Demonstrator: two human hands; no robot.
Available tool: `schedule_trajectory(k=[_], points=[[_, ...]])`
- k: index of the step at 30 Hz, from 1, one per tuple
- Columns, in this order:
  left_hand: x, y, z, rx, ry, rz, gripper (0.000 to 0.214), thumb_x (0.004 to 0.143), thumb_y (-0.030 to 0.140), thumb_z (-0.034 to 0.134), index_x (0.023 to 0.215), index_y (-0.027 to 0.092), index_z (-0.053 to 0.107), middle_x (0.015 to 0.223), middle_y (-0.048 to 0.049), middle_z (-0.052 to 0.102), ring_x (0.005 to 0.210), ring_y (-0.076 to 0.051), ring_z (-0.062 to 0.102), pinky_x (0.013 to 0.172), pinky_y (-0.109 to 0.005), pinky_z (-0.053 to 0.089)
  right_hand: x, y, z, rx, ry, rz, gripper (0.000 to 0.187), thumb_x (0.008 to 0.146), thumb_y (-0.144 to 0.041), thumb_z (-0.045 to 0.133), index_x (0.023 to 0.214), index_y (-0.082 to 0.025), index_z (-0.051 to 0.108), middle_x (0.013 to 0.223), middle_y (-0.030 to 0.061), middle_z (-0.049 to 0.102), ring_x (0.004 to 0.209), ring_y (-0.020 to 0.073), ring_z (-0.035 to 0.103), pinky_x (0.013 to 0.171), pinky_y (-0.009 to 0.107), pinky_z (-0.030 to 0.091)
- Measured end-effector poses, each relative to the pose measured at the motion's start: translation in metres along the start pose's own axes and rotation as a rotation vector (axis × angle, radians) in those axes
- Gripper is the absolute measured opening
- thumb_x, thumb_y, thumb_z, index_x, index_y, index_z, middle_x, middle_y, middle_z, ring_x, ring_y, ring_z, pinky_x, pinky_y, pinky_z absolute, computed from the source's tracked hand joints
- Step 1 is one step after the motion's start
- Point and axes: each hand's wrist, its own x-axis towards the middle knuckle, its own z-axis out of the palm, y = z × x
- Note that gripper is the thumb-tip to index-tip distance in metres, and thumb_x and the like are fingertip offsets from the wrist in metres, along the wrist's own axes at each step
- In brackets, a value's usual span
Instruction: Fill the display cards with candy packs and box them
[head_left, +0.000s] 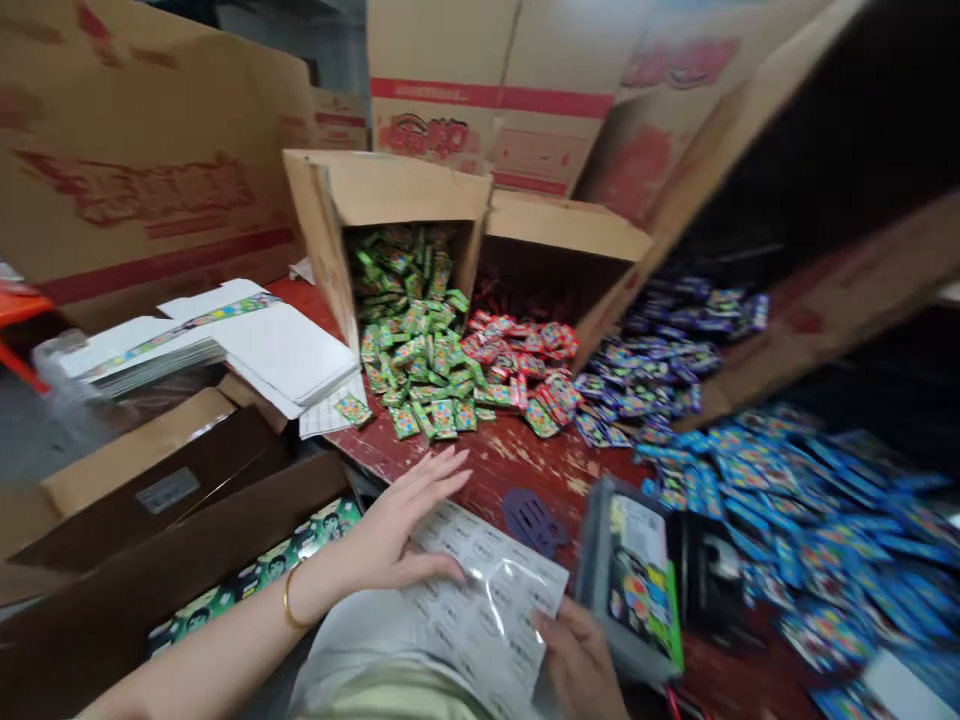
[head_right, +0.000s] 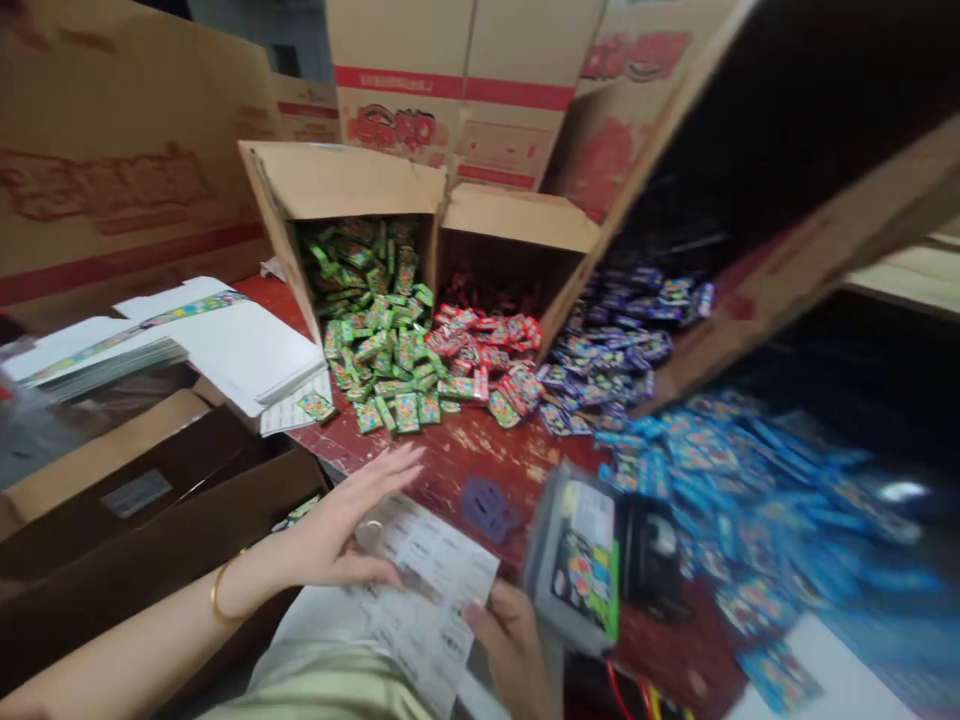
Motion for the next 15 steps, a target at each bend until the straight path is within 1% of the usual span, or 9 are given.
schedule_trajectory(k=[2, 4, 5, 6, 8, 9, 11, 13, 15], points=[[0.018, 0.021, 0.016, -0.160, -0.161, -0.037, 0.096, 0.067, 0.050, 0.073, 0.146, 0.024, 0.024, 0.146, -0.0138, 0.033, 0.134, -0.030, 0.031, 0.110, -0.046, 0.026, -0.006, -0.022, -0.008, -0.084, -0.123, -0.038, 0.027, 0.052, -0.033, 0.078, 0.052, -0.013, 0.059, 0.054, 0.0041, 0.058, 0.053, 0.0157, 0.052, 0.052, 0.026, 0.042], [0.033, 0.036, 0.035, -0.422, -0.287, -0.134, 0.086, 0.069, 0.044, 0.073, 0.141, 0.023, 0.031, 0.123, -0.0130, 0.056, 0.111, -0.026, 0.055, 0.094, -0.040, 0.045, -0.011, -0.043, -0.011, -0.110, -0.185, -0.062, 0.032, 0.055, -0.030, 0.077, 0.048, -0.014, 0.050, 0.048, -0.0001, 0.050, 0.047, 0.0101, 0.044, 0.046, 0.021, 0.034], [0.038, 0.041, 0.044, -0.566, -0.320, -0.207, 0.076, 0.072, 0.041, 0.072, 0.136, 0.021, 0.037, 0.108, -0.0103, 0.062, 0.095, -0.022, 0.061, 0.082, -0.034, 0.049, -0.013, -0.052, -0.012, -0.087, -0.183, -0.069, 0.034, 0.055, -0.029, 0.077, 0.049, -0.014, 0.047, 0.048, -0.0015, 0.049, 0.046, 0.0084, 0.041, 0.046, 0.019, 0.032], [0.043, 0.045, 0.051, -0.690, -0.327, -0.277, 0.066, 0.073, 0.038, 0.071, 0.129, 0.019, 0.043, 0.096, -0.0076, 0.064, 0.084, -0.019, 0.062, 0.074, -0.030, 0.050, -0.015, -0.060, -0.012, -0.045, -0.159, -0.080, 0.034, 0.057, -0.028, 0.077, 0.053, -0.014, 0.046, 0.049, -0.0021, 0.050, 0.046, 0.0075, 0.042, 0.047, 0.018, 0.032], [0.050, 0.052, 0.059, -0.789, -0.262, -0.358, 0.050, 0.073, 0.034, 0.071, 0.116, 0.016, 0.051, 0.089, -0.0060, 0.064, 0.080, -0.017, 0.061, 0.073, -0.028, 0.050, -0.018, -0.071, -0.011, 0.055, -0.079, -0.103, 0.031, 0.058, -0.025, 0.078, 0.070, -0.015, 0.051, 0.056, -0.0027, 0.056, 0.049, 0.0075, 0.047, 0.050, 0.018, 0.036], [0.052, 0.054, 0.061, -0.736, -0.191, -0.354, 0.046, 0.074, 0.033, 0.070, 0.113, 0.016, 0.053, 0.092, -0.0066, 0.064, 0.085, -0.018, 0.061, 0.077, -0.030, 0.049, -0.019, -0.074, -0.011, 0.091, -0.054, -0.099, 0.035, 0.058, -0.023, 0.079, 0.081, -0.016, 0.053, 0.058, -0.0027, 0.058, 0.051, 0.0083, 0.049, 0.052, 0.018, 0.038], [0.051, 0.060, 0.063, -0.450, 0.002, -0.286, 0.043, 0.079, 0.031, 0.064, 0.118, 0.019, 0.052, 0.102, -0.0085, 0.063, 0.098, -0.021, 0.059, 0.091, -0.038, 0.045, -0.020, -0.077, -0.009, 0.153, -0.009, -0.036, 0.052, 0.053, -0.021, 0.082, 0.097, -0.016, 0.054, 0.063, -0.0012, 0.062, 0.055, 0.0108, 0.054, 0.055, 0.021, 0.042], [0.045, 0.065, 0.069, -0.080, 0.206, -0.224, 0.047, 0.084, 0.032, 0.059, 0.128, 0.023, 0.046, 0.117, -0.0113, 0.058, 0.114, -0.026, 0.052, 0.103, -0.047, 0.035, -0.018, -0.074, -0.004, 0.253, 0.102, 0.020, 0.059, 0.045, -0.024, 0.085, 0.095, -0.014, 0.056, 0.067, 0.0019, 0.064, 0.058, 0.0133, 0.058, 0.057, 0.024, 0.046], [0.036, 0.068, 0.082, 0.154, 0.295, -0.192, 0.059, 0.083, 0.037, 0.059, 0.137, 0.025, 0.038, 0.134, -0.0133, 0.047, 0.127, -0.031, 0.041, 0.107, -0.052, 0.028, -0.017, -0.067, 0.005, 0.389, 0.273, -0.003, 0.054, 0.040, -0.027, 0.086, 0.084, -0.013, 0.057, 0.072, 0.0034, 0.065, 0.062, 0.0140, 0.060, 0.059, 0.024, 0.048]])
